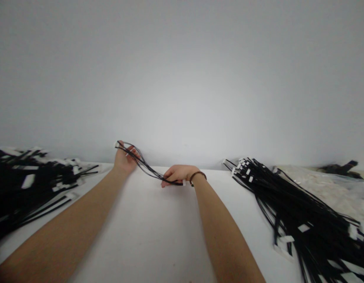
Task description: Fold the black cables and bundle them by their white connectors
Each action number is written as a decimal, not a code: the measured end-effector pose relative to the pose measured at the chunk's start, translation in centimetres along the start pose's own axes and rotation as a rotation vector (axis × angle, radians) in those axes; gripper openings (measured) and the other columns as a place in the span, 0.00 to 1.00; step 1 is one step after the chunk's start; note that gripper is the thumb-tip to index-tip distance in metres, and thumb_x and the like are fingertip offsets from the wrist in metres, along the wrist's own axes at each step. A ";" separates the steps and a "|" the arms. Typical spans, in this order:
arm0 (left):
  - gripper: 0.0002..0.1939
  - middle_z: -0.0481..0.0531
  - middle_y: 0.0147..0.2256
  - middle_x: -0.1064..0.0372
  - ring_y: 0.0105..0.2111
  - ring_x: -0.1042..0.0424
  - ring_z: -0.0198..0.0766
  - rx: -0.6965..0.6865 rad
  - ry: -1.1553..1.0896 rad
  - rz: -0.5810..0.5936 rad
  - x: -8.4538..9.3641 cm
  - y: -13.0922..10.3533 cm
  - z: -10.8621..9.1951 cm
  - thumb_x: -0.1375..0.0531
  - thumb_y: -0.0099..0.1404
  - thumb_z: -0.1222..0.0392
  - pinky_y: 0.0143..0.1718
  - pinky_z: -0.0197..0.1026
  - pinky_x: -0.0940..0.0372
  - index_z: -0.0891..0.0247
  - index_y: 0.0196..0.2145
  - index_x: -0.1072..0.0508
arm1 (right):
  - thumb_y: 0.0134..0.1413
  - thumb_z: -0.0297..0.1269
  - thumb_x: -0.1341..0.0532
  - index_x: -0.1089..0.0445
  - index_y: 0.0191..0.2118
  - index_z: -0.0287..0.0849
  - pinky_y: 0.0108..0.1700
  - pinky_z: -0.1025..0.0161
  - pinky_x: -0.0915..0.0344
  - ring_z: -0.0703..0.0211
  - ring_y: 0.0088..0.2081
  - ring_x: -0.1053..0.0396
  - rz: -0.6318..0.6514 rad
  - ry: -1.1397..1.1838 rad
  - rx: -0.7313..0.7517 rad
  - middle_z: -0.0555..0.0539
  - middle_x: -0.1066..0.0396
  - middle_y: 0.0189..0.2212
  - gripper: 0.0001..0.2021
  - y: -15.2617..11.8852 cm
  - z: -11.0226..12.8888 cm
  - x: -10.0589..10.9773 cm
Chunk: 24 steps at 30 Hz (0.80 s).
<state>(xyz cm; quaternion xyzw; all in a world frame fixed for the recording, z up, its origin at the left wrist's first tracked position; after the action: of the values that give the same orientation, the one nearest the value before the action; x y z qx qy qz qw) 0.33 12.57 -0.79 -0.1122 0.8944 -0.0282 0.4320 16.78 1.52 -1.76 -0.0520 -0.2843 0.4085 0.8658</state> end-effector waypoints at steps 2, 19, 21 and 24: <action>0.24 0.49 0.18 0.42 0.16 0.41 0.30 0.009 -0.012 0.047 -0.4 -0.3 -0.1 0.49 0.51 0.39 0.16 0.33 0.43 0.66 0.24 0.36 | 0.38 0.36 0.40 0.33 0.28 0.34 0.16 0.73 0.54 0.74 0.14 0.49 0.063 0.019 -0.022 0.57 0.43 0.13 0.10 0.0 0.3 -1.0; 0.13 0.44 0.14 0.45 0.13 0.44 0.29 0.054 -0.171 0.030 0.2 0.3 -0.2 0.48 0.56 0.53 0.14 0.31 0.45 0.64 0.20 0.40 | 0.32 0.31 0.37 0.32 0.32 0.35 0.26 0.70 0.38 0.68 0.23 0.35 0.267 0.022 -0.118 0.50 0.32 0.24 0.14 0.0 1.2 -3.7; 0.10 0.43 0.14 0.46 0.12 0.45 0.27 0.067 -0.184 0.029 0.0 0.5 0.0 0.49 0.58 0.63 0.13 0.30 0.47 0.64 0.20 0.41 | 0.32 0.29 0.37 0.34 0.35 0.36 0.26 0.69 0.38 0.68 0.22 0.35 0.220 0.089 -0.061 0.51 0.32 0.24 0.16 -0.1 1.2 -3.3; 0.08 0.44 0.15 0.45 0.13 0.45 0.27 0.078 -0.167 0.018 0.1 1.0 0.5 0.50 0.58 0.68 0.13 0.30 0.48 0.65 0.21 0.41 | 0.34 0.27 0.38 0.36 0.39 0.36 0.27 0.70 0.38 0.68 0.24 0.35 0.171 0.214 0.039 0.51 0.33 0.24 0.19 -0.4 1.1 -2.5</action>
<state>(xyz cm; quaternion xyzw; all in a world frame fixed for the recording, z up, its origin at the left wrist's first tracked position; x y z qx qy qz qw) 0.46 13.56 -1.27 -0.0892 0.8545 -0.0496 0.5094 15.16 -0.74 -1.81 -0.1028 -0.1769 0.4784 0.8540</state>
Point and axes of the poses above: each hand's wrist, its own y-axis towards the middle knuckle, its own x-axis out of the back of the hand, z = x × y, the point moved 10 cm from there along y, towards the middle knuckle
